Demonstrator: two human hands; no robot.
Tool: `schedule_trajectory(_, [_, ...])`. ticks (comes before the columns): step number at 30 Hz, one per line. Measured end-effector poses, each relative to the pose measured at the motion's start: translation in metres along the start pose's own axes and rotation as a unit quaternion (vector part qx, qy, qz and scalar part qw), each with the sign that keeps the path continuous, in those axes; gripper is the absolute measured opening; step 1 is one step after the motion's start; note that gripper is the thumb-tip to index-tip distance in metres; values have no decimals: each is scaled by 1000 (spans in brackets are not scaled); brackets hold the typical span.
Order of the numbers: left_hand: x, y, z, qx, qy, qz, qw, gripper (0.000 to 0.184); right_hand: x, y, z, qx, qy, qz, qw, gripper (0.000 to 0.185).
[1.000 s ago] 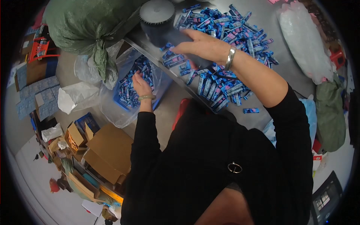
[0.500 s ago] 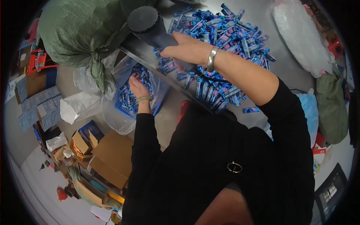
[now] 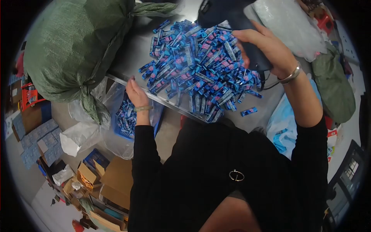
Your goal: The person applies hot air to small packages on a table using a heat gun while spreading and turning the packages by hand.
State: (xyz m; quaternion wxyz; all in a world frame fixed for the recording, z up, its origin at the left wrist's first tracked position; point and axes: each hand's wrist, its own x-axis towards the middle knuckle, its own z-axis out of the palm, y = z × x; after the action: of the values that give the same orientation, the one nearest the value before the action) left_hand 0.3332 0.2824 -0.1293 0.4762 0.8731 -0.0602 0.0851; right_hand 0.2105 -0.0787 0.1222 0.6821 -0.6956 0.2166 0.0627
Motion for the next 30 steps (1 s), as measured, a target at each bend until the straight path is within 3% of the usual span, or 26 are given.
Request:
schedule_trajectory(2, [10, 51, 27, 20, -57, 113, 992, 31, -11, 1, -19, -21, 43, 12, 999, 39])
schedule_trajectory(3, [15, 61, 43, 17, -62, 116, 991, 31, -22, 0, -23, -16, 22, 45, 999, 39])
schedule_trajectory(5, [26, 77, 76, 28, -123, 248, 960, 31, -43, -7, -25, 9, -9, 82, 997, 40])
schedule_trajectory(9, [31, 110, 117, -1, -156, 256, 954, 33, -59, -8, -41, 24, -6, 110, 994, 42])
schedule_trajectory(11, [32, 121, 126, 22, -165, 273, 947, 34, -55, 3, -54, -6, 77, 80, 994, 41])
schedule_trajectory(14, [25, 133, 144, 51, -177, 337, 923, 43, -58, 11, -72, -27, 121, 50, 991, 40])
schedule_trajectory(18, [14, 164, 160, 71, -266, 394, 877, 57, -79, 20, -98, 1, 92, 92, 992, 37])
schedule_trajectory(21, [7, 183, 171, 113, -343, 356, 862, 65, -82, 42, -122, 21, 99, 110, 989, 36])
schedule_trajectory(23, [5, 189, 181, 185, -349, 368, 842, 76, -80, 63, -135, 48, 209, 123, 969, 35])
schedule_trajectory(27, [-10, 203, 189, 207, -376, 365, 826, 84, -94, 76, -143, 75, 208, 145, 964, 35])
schedule_trajectory(30, [-20, 210, 198, 217, -360, 392, 819, 88, -99, 85, -155, 88, 129, 160, 975, 36])
